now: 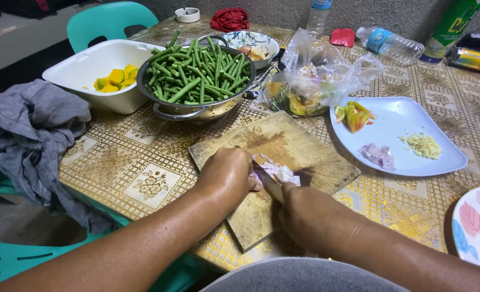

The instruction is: The person is chopping garlic and onions on a wooden cutting board using a knife.

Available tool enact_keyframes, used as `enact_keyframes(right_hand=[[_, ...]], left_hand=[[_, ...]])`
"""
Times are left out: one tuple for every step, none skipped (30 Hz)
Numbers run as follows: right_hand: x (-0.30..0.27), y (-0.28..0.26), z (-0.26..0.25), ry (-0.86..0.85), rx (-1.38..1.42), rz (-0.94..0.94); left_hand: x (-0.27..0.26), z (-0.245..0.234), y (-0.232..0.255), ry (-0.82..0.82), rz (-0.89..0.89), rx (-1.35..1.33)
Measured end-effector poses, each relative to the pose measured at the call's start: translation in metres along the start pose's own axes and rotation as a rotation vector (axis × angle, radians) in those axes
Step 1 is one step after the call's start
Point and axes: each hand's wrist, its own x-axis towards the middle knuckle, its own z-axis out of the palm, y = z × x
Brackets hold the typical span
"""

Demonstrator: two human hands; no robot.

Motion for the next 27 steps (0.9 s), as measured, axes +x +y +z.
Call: enact_keyframes(right_hand=[[-0.006,-0.005,-0.006,0.002,0.002,-0.001],[-0.012,-0.010,-0.012,-0.022,0.050,0.034],[-0.019,-0.014,-0.017,-0.047,0.098,0.071],[-0.014,-0.007,-0.012,-0.046,0.099,0.073],[-0.009,0.000,-0.006,-0.022,0.087,0.046],[-0.004,0.006,-0.001,0.002,0.074,0.019],[-0.004,0.009,0.001,0.002,0.074,0.019],[-0.004,0.011,0.003,0.046,0.030,-0.024],[-0.003,0.013,0.004,0.089,-0.016,-0.067],[-0.007,0.011,0.002,0.088,-0.016,-0.067],[-0.011,0.009,0.000,0.090,-0.022,-0.056],[-0.016,0.007,-0.002,0.091,-0.029,-0.045],[-0.019,0.005,-0.004,0.090,-0.029,-0.044],[-0.022,0.002,-0.006,0.076,-0.028,-0.030],[-0.025,0.000,-0.008,0.061,-0.029,-0.018],[-0.026,-0.001,-0.009,0.060,-0.030,-0.018],[-0.026,-0.001,-0.009,0.047,-0.033,-0.008],[-0.027,-0.002,-0.009,0.033,-0.037,0.003],[-0.026,-0.001,-0.009,0.032,-0.037,0.004],[-0.026,-0.001,-0.008,0.028,-0.046,0.008],[-0.025,0.000,-0.008,0.023,-0.054,0.010],[-0.025,0.000,-0.007,0.021,-0.055,0.010],[-0.024,0.000,-0.006,0.019,-0.058,0.012],[-0.023,0.000,-0.006,0.017,-0.060,0.013],[-0.024,-0.001,-0.007,0.015,-0.062,0.013],[-0.025,-0.002,-0.008,0.010,-0.059,0.015],[-0.025,-0.004,-0.010,0.005,-0.057,0.016]], left_hand=[[0.000,0.000,0.000,0.000,0.001,0.002],[-0.001,-0.001,0.001,-0.009,-0.030,-0.005],[-0.001,0.000,0.002,-0.020,-0.061,-0.014],[-0.001,0.000,0.001,-0.021,-0.059,-0.013],[-0.001,0.000,0.000,-0.011,-0.051,-0.017],[0.000,0.000,-0.001,-0.002,-0.043,-0.021],[-0.001,0.000,-0.001,-0.002,-0.043,-0.021],[-0.001,0.000,-0.001,0.005,-0.040,-0.023],[-0.002,0.000,-0.001,0.011,-0.037,-0.026],[-0.002,0.000,-0.002,0.010,-0.037,-0.026],[-0.002,0.001,-0.002,0.028,-0.021,-0.022],[-0.002,0.001,-0.003,0.047,-0.005,-0.019],[-0.002,0.001,-0.003,0.046,-0.004,-0.019],[-0.002,0.001,-0.003,0.039,-0.011,-0.044],[-0.002,0.001,-0.003,0.034,-0.018,-0.069],[-0.002,0.001,-0.003,0.034,-0.019,-0.070],[-0.001,0.001,-0.003,0.029,-0.029,-0.062],[0.000,0.001,-0.003,0.024,-0.038,-0.054],[0.001,0.001,-0.003,0.023,-0.038,-0.055],[0.001,0.002,-0.003,0.022,-0.042,-0.050],[0.002,0.002,-0.003,0.021,-0.047,-0.045],[0.002,0.002,-0.003,0.020,-0.049,-0.045],[0.003,0.002,-0.002,0.016,-0.047,-0.045],[0.003,0.002,-0.002,0.012,-0.046,-0.045],[0.004,0.001,-0.001,0.012,-0.047,-0.047],[0.004,0.001,0.001,0.002,-0.066,-0.044],[0.004,0.000,0.001,-0.007,-0.086,-0.043]])
